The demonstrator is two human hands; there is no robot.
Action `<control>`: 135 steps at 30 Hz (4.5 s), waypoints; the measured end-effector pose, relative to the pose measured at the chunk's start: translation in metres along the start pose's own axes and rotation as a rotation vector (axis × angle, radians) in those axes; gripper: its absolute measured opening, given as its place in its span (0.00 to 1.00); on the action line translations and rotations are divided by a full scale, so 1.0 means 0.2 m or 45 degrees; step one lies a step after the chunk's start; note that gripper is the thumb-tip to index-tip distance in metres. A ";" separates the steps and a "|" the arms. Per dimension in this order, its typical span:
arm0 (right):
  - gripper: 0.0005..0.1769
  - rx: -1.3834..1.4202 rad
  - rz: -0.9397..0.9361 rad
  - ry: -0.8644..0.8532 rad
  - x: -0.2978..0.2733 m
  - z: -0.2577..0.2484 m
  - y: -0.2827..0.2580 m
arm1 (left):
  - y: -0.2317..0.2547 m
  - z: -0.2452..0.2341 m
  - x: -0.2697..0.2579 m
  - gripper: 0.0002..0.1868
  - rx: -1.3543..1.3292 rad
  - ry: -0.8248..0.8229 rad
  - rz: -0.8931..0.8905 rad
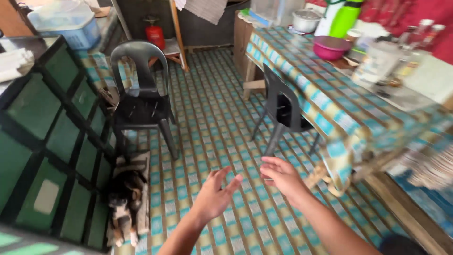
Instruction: The person clears a table by stacking used dishes, cups, and cutlery, then carries the stack to an outdoor table. The person then moves a plastic container, a purple bowl, a black bottle, and a small jar with scissors to other locations.
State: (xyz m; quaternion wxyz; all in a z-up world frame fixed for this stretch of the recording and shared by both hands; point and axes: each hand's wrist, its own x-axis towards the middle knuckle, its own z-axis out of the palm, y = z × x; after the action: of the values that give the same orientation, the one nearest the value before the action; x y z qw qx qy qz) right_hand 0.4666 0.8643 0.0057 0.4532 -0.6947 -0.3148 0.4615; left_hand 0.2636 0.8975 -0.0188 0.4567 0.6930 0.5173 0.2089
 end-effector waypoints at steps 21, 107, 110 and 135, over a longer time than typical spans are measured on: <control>0.27 0.265 0.266 0.678 1.90 -0.45 -0.77 | -0.11 0.05 2.87 0.34 0.305 0.034 0.979; 0.53 -1.042 0.308 0.715 2.84 -2.12 -1.49 | 2.21 1.76 4.27 0.23 1.011 -1.515 0.810; 0.55 -1.044 0.274 0.571 2.79 -2.05 -1.58 | 2.25 1.73 4.37 0.20 0.895 -1.578 0.683; 0.40 0.479 0.273 1.391 2.87 -2.40 -0.67 | 2.16 1.69 4.14 0.61 0.015 -1.368 0.110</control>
State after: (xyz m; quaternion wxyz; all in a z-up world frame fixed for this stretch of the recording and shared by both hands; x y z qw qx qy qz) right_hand 1.1239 1.2444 0.0037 0.6160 -0.7674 0.1238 0.1278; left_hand 1.0612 1.4887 0.0296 0.6441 0.7255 0.1828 -0.1595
